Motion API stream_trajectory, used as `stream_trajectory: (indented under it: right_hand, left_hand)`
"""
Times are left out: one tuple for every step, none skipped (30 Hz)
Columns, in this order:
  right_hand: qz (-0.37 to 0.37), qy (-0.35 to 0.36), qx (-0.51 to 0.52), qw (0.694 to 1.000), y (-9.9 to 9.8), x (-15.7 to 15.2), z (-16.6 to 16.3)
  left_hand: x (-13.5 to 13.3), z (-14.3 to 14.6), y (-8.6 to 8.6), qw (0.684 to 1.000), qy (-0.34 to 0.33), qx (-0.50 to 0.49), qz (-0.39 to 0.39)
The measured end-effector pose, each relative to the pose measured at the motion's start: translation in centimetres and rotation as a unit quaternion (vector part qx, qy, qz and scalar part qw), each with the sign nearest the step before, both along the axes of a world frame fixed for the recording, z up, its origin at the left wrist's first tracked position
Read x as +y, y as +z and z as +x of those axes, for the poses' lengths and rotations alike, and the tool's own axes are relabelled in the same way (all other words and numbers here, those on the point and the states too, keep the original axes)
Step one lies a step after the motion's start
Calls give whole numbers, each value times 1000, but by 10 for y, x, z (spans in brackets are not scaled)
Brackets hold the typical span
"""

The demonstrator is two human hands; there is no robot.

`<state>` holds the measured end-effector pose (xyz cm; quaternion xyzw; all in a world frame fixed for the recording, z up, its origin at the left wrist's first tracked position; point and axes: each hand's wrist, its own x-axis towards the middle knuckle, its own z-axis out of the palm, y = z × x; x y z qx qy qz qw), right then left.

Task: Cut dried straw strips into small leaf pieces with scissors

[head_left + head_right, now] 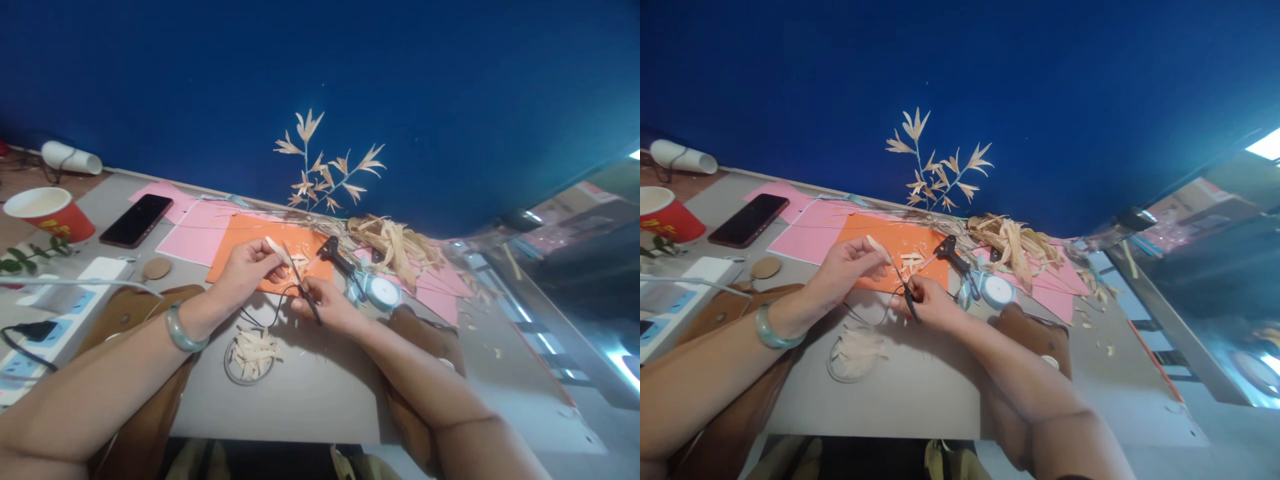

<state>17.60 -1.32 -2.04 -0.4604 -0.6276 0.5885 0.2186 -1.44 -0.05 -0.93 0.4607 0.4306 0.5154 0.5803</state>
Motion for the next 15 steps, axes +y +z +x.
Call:
stream_trajectory:
  right_hand:
    - [-1, -1, 1, 1000, 0, 0, 0]
    - [-2, -2, 1, 1000, 0, 0, 0]
    - [-3, -2, 0, 1000, 0, 0, 0]
    - [-4, -2, 0, 1000, 0, 0, 0]
    - [-6, -3, 1, 1000, 0, 0, -1]
    - [-9, -4, 3, 1000, 1, 0, -1]
    - [-12, -5, 5, 1000, 1, 0, -1]
    - [-14, -6, 6, 1000, 2, 0, -1]
    - [-16, -8, 4, 1000, 2, 0, -1]
    - [-15, -11, 2, 1000, 3, 0, -1]
    - [-13, -14, -1, 1000, 2, 1, -1]
    - [-10, -16, -4, 1000, 2, 1, -1]
    - [-8, -17, -4, 1000, 2, 1, -1]
    - [-8, -16, -2, 1000, 1, 1, -1]
    - [-10, -15, 2, 1000, -1, 2, 0]
  left_hand:
    - [0, 0, 0, 1000, 1, 0, -1]
    - [0, -1, 0, 1000, 2, 0, -2]
    - [-1, -1, 0, 1000, 3, 0, -3]
    - [-1, -1, 0, 1000, 4, -1, -4]
    - [-1, -1, 0, 1000, 4, -2, -5]
    - [-1, -1, 0, 1000, 5, -2, -7]
    - [-1, -1, 0, 1000, 5, -3, -9]
    - [-1, 0, 0, 1000, 6, -4, -11]
    - [0, 0, 0, 1000, 8, -4, -12]
    - [0, 0, 0, 1000, 10, -5, -14]
    - [0, 1, 0, 1000, 12, -5, -16]
    - [0, 1, 1, 1000, 13, -5, -18]
    - [0, 1, 1, 1000, 14, -6, -20]
    - [0, 1, 1, 1000, 15, -7, -22]
    - [0, 2, 1, 1000, 15, -7, -23]
